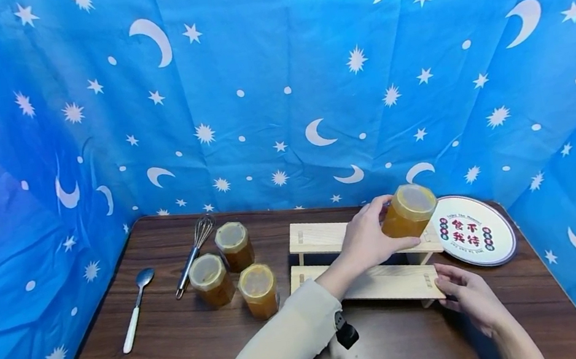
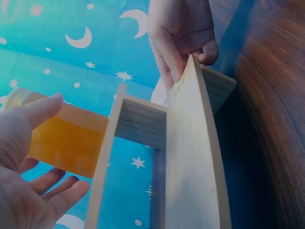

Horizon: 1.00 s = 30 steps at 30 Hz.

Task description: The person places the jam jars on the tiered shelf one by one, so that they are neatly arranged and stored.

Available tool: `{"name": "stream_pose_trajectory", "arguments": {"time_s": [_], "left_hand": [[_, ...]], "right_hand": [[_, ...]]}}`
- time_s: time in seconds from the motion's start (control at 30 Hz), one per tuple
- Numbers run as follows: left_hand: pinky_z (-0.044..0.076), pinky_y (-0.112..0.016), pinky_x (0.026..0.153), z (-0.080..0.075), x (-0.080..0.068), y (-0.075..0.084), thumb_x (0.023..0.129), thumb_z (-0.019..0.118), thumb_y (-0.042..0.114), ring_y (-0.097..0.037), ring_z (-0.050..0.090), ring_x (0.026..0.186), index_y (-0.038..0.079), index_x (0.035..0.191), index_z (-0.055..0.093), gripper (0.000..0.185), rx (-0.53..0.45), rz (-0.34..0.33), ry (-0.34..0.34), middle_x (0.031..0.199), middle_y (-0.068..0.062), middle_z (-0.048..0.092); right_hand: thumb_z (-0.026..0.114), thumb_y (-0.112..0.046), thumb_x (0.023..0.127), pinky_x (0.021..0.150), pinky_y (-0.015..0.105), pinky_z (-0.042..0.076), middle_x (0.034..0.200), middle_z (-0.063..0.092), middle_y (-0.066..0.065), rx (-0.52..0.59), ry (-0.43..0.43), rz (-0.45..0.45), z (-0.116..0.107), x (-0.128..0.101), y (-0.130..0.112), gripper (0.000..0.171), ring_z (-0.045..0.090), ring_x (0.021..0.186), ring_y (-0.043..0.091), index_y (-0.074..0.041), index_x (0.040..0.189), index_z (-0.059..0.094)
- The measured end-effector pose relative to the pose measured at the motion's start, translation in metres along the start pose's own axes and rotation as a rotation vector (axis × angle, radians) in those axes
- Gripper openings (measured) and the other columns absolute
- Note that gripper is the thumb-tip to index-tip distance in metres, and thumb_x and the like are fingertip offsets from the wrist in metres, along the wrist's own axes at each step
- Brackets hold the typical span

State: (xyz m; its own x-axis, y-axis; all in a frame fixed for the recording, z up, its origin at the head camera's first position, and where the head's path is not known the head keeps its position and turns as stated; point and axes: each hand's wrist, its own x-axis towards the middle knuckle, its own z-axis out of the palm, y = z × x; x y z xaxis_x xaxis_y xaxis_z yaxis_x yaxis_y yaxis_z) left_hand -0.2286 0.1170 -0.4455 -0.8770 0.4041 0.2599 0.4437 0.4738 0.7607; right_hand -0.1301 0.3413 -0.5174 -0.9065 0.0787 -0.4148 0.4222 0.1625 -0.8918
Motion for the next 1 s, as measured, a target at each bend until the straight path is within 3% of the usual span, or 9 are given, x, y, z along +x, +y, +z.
{"name": "stream_pose_trajectory", "arguments": {"time_s": [0.4, 0.77, 1.0], "left_hand": [[0.054, -0.031, 0.091, -0.03, -0.017, 0.008, 0.076, 0.089, 0.057, -0.011, 0.062, 0.118, 0.024, 0.152, 0.049, 0.092, 0.012, 0.054, 0.036, 0.132, 0.005, 0.063], [0.054, -0.037, 0.094, -0.074, -0.044, 0.019, 0.078, 0.089, 0.054, -0.016, 0.059, 0.126, 0.03, 0.152, 0.048, 0.087, -0.034, 0.109, 0.085, 0.138, 0.008, 0.06], [0.057, -0.035, 0.093, -0.102, -0.061, 0.021, 0.079, 0.09, 0.05, -0.014, 0.057, 0.127, 0.032, 0.153, 0.047, 0.087, -0.088, 0.148, 0.129, 0.139, 0.008, 0.059]], "right_hand": [[0.05, -0.01, 0.109, 0.081, 0.031, 0.058, 0.123, 0.055, 0.009, 0.003, 0.003, 0.004, 0.001, 0.0, -0.001, 0.058, 0.062, 0.094, 0.008, 0.01, 0.158, 0.024], [0.05, -0.01, 0.109, 0.081, 0.032, 0.058, 0.123, 0.055, 0.011, 0.003, -0.007, 0.019, 0.0, 0.0, -0.003, 0.059, 0.062, 0.095, 0.009, 0.011, 0.158, 0.023], [0.05, -0.011, 0.11, 0.084, 0.035, 0.058, 0.126, 0.055, 0.012, 0.0, -0.026, 0.023, -0.002, 0.003, -0.002, 0.06, 0.062, 0.097, 0.01, 0.011, 0.158, 0.022]]}}
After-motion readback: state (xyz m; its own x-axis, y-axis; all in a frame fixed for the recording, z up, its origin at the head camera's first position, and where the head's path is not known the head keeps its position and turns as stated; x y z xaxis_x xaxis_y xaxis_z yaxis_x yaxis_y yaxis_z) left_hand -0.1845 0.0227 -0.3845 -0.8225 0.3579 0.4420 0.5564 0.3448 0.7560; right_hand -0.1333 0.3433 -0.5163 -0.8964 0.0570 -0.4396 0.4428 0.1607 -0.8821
